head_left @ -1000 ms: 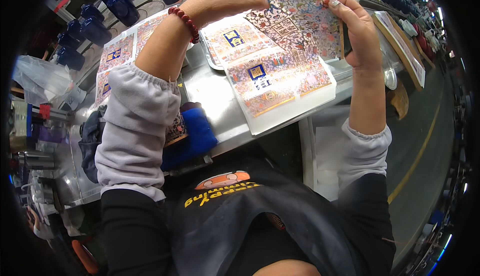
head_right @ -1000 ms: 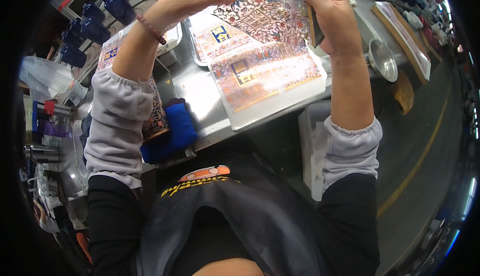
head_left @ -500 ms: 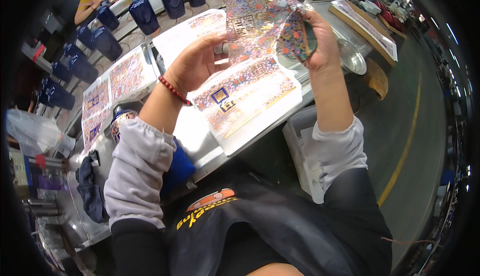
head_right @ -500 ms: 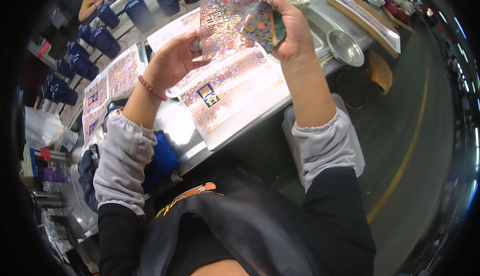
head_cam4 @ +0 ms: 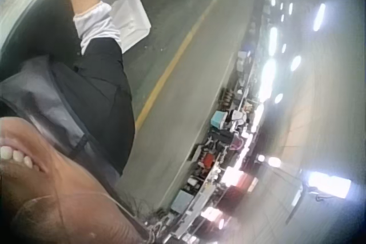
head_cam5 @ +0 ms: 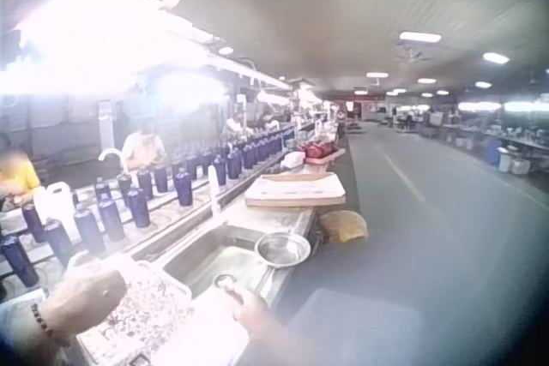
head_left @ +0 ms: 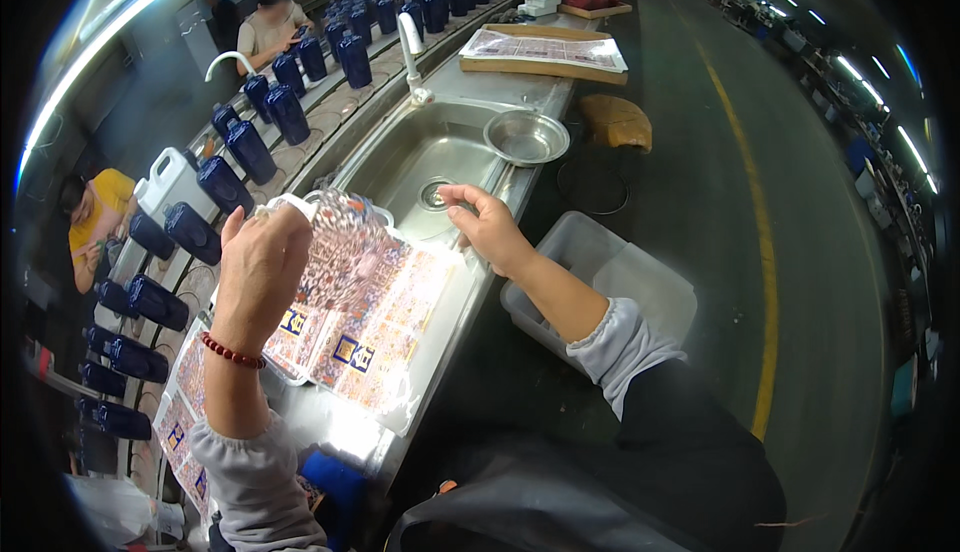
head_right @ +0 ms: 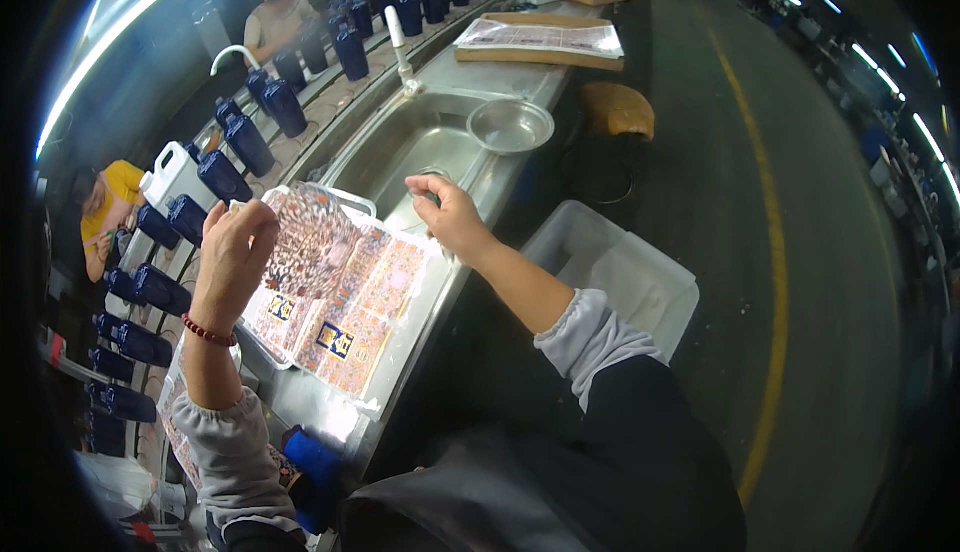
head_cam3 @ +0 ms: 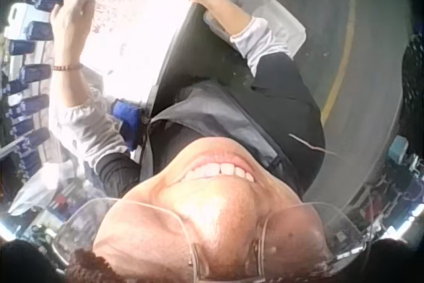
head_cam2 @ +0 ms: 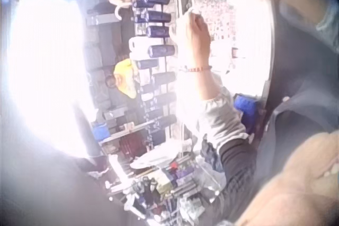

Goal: The person applies a decorative sticker to a blue ceramic bottle using a green squeegee tool. They smooth the sticker onto the bottle's surface, rotate the bottle to cover different areas, and peel off the backing paper. The person repeats the smoothing process to ensure the sticker adheres properly.

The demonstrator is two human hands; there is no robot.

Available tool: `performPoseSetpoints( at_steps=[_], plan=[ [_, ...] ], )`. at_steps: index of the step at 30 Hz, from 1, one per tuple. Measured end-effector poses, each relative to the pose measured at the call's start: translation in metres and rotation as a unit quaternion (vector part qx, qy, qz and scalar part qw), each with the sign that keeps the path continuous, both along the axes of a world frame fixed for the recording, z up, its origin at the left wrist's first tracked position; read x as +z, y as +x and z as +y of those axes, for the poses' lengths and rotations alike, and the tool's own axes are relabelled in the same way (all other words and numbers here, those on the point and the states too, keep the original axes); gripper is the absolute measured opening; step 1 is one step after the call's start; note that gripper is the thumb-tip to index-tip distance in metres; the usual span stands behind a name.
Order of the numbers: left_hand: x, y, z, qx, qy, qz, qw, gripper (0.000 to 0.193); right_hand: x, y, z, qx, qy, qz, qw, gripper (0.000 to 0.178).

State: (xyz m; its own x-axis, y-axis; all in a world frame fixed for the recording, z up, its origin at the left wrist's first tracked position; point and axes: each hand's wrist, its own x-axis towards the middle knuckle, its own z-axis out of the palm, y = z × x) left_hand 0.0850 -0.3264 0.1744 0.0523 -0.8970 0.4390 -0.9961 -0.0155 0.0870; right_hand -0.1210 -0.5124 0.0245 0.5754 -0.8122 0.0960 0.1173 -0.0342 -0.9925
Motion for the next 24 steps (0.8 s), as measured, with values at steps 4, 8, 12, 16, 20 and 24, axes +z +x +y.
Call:
performPoseSetpoints(
  at_steps=[4,8,12,16,20,24],
  plan=[
    [0.022,-0.030,-0.013,-0.008,0.073,-0.108,0.991,0.009,0.049,-0.018,-0.008,0.062,-0.399,0.001,0.915,0.060],
    [0.025,-0.053,-0.015,-0.019,0.102,-0.123,0.987,0.010,0.088,-0.003,0.000,0.182,-0.473,0.037,0.861,0.076],
    [0.028,-0.057,-0.014,-0.015,0.115,-0.112,0.987,0.011,0.099,0.017,-0.002,0.262,-0.478,0.047,0.837,0.050],
    [0.033,-0.056,-0.019,0.001,0.137,-0.091,0.986,0.011,0.098,0.023,-0.010,0.279,-0.460,0.017,0.843,0.022],
    [0.034,-0.052,-0.020,-0.002,0.131,-0.065,0.989,0.009,0.101,0.021,-0.012,0.269,-0.465,0.016,0.843,0.017],
    [0.029,-0.038,-0.018,0.003,0.113,-0.033,0.993,0.008,0.107,0.026,-0.013,0.237,-0.498,0.013,0.834,0.016]
  ],
)
